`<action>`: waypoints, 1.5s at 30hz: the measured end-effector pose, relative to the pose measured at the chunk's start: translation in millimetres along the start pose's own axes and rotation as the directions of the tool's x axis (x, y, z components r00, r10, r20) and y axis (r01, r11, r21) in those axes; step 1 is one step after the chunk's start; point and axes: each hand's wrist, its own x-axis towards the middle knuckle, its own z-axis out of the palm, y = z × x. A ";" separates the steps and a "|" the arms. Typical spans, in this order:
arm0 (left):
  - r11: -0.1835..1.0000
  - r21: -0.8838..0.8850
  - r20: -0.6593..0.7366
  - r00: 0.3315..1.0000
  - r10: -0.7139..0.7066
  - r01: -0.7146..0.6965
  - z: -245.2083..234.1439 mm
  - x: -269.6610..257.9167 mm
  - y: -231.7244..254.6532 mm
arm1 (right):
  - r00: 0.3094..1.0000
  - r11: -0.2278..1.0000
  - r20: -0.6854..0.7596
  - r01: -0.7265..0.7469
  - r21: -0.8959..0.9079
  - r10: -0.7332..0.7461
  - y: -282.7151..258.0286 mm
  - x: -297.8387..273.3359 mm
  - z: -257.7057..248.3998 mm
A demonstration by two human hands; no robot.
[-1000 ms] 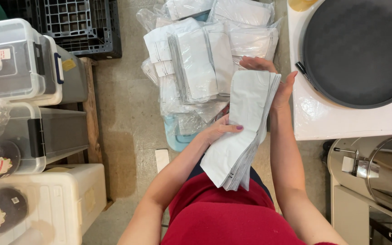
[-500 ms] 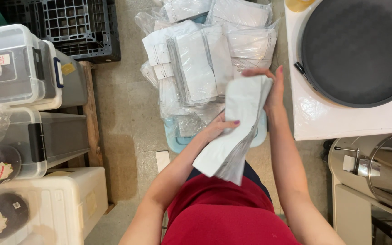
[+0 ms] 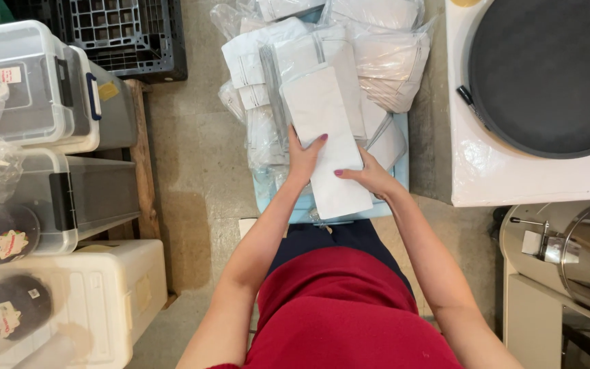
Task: Sorting and stacking white paper bags into a storage bin
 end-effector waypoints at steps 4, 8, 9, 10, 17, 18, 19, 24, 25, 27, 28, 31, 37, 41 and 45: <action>0.990 -0.051 0.005 0.991 -0.132 0.132 -1.5 -7.6 -1.2 | 0.995 0.992 0.011 0.101 -0.079 -0.101 14.5 3.9 -1.0; 0.979 0.020 0.044 0.978 -0.206 0.205 -0.6 -22.2 2.2 | 0.995 0.997 -0.084 0.043 -0.061 -0.048 36.7 -11.4 2.5; 0.979 0.019 0.043 0.978 -0.206 0.205 3.6 -24.8 -4.8 | 0.995 0.997 -0.083 0.042 -0.062 -0.047 44.1 -13.8 -5.4; 0.974 0.024 0.070 0.972 -0.225 0.224 7.9 -29.3 -12.5 | 0.994 1.000 -0.108 -0.017 0.020 0.019 52.8 -17.4 -13.5; 0.908 -0.021 0.433 0.822 -0.369 0.419 46.7 -47.4 26.9 | 0.848 0.858 -0.312 0.273 -0.435 -0.428 29.0 -72.2 -52.1; 0.908 -0.018 0.435 0.821 -0.370 0.419 45.9 -46.4 35.2 | 0.847 0.859 -0.315 0.273 -0.433 -0.428 36.7 -71.1 -62.7; 0.901 0.068 0.523 0.753 -0.399 0.429 45.3 -45.4 43.6 | 0.715 0.521 -0.136 0.352 -0.778 -0.686 44.2 -70.1 -73.3; 0.866 0.322 0.692 0.529 -0.491 0.382 53.2 -32.3 42.4 | 0.533 -0.194 0.433 0.445 -0.874 -0.727 65.9 -64.1 -81.1; 0.859 0.398 0.739 0.443 -0.508 0.321 49.8 -24.0 46.5 | 0.516 -0.196 0.499 0.532 -0.824 -0.697 73.7 -63.0 -77.0; 0.847 0.469 0.773 0.347 -0.531 0.252 36.6 -10.5 12.6 | 0.494 -0.186 0.555 0.611 -0.769 -0.669 84.9 -60.8 -69.0; 0.974 0.226 0.950 0.223 -0.217 -0.017 27.8 -4.7 -26.0 | 0.476 -0.172 0.553 0.632 -0.756 -0.684 87.7 -58.4 -67.1; 0.973 0.224 0.940 0.249 -0.232 0.063 11.9 -27.3 37.1 | 0.487 -0.100 0.479 0.617 -0.780 -0.730 97.1 -55.4 -67.0; 0.552 0.732 0.519 0.852 -0.071 -0.400 -22.6 22.7 -16.9 | 0.781 0.683 -0.225 0.321 -0.656 -0.583 88.7 -57.1 -92.6; -0.075 0.718 0.696 0.716 0.061 -0.692 -35.2 42.1 -23.8 | 0.922 0.997 -0.382 0.071 0.013 -0.060 45.1 -62.1 -105.8; -0.093 0.593 0.804 0.584 0.110 -0.800 -59.0 87.8 -113.7 | 0.941 0.979 -0.339 0.051 0.196 0.019 55.5 -51.4 -113.6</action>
